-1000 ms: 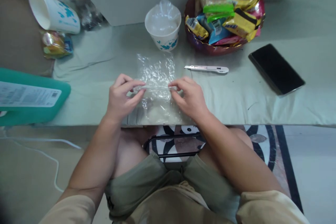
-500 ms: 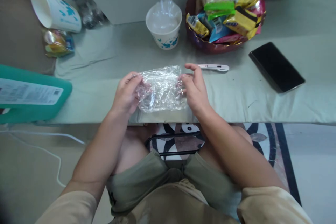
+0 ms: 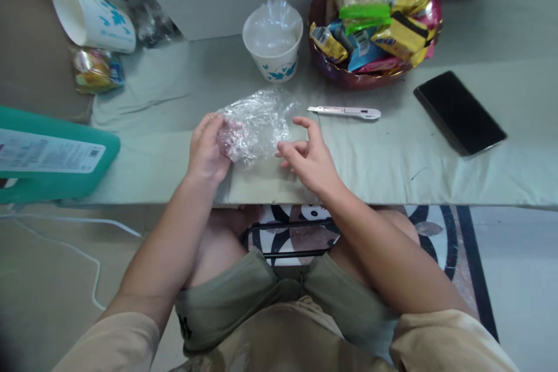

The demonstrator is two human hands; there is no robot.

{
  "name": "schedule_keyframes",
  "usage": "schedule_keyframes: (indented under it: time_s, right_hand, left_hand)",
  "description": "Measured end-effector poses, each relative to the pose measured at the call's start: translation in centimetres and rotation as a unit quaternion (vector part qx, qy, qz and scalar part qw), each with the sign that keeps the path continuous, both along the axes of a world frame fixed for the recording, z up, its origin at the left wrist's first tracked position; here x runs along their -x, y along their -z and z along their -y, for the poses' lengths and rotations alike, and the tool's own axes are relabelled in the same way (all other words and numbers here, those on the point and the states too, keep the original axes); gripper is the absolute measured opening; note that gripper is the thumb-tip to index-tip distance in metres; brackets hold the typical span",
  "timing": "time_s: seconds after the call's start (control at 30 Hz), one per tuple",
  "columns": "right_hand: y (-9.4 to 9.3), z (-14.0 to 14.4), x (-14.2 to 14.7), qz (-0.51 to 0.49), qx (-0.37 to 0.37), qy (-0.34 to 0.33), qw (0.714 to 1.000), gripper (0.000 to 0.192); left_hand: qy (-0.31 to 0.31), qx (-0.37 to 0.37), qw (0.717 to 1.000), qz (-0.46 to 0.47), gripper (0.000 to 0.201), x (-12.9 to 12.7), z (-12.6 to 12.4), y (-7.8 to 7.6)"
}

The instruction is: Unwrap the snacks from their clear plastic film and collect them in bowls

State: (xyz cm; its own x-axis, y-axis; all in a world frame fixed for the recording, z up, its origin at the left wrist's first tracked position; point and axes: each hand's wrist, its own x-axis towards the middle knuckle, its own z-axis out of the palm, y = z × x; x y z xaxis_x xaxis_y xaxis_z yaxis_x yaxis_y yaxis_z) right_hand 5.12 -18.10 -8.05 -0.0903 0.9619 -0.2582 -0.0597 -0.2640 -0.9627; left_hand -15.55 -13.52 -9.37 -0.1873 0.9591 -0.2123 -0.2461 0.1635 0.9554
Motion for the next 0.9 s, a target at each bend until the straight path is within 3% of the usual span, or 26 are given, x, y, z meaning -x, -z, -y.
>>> schedule_keyframes:
  time_s: [0.13, 0.3, 0.4, 0.47, 0.53, 0.63, 0.7, 0.73, 0.9]
  right_hand:
    - [0.1, -0.4, -0.2, 0.029, 0.008, 0.018, 0.999, 0.043]
    - [-0.2, -0.7, -0.7, 0.077, -0.039, 0.035, 0.996, 0.02]
    - [-0.1, -0.8, -1.3, 0.129, -0.083, 0.096, 0.983, 0.009]
    - [0.0, -0.7, -1.6, 0.142, -0.132, 0.122, 0.973, 0.013]
    - [0.1, -0.4, -1.7, 0.129, -0.165, 0.083, 0.974, 0.022]
    - [0.4, 0.2, -1.3, 0.096, -0.168, -0.023, 0.981, 0.057]
    - [0.6, 0.5, -0.8, 0.088, -0.167, -0.043, 0.981, 0.082]
    - [0.7, 0.6, -0.6, 0.088, -0.168, -0.036, 0.981, 0.085]
    - [1.0, 0.2, -0.8, 0.124, -0.175, 0.023, 0.977, 0.053]
  left_hand:
    - [0.05, -0.058, 0.994, -0.081, 0.042, -0.2, 0.1, 0.2]
    - [0.018, -0.064, 0.993, -0.096, 0.04, -0.4, 0.0, 0.2]
    - [0.013, -0.05, 0.994, -0.092, 0.038, -0.2, -0.1, 0.3]
    - [0.014, -0.05, 0.995, -0.086, 0.038, -0.1, -0.3, 0.5]
    - [0.012, -0.048, 0.996, -0.074, 0.039, -0.1, -0.4, 0.6]
    - [0.013, -0.037, 0.998, -0.057, 0.04, -0.3, -0.4, 0.6]
    - [0.024, -0.039, 0.997, -0.06, 0.042, -0.6, -0.2, 0.5]
    - [0.031, -0.048, 0.996, -0.066, 0.043, -0.8, -0.1, 0.4]
    - [0.043, -0.103, 0.991, -0.073, 0.042, -1.3, 0.3, 0.1]
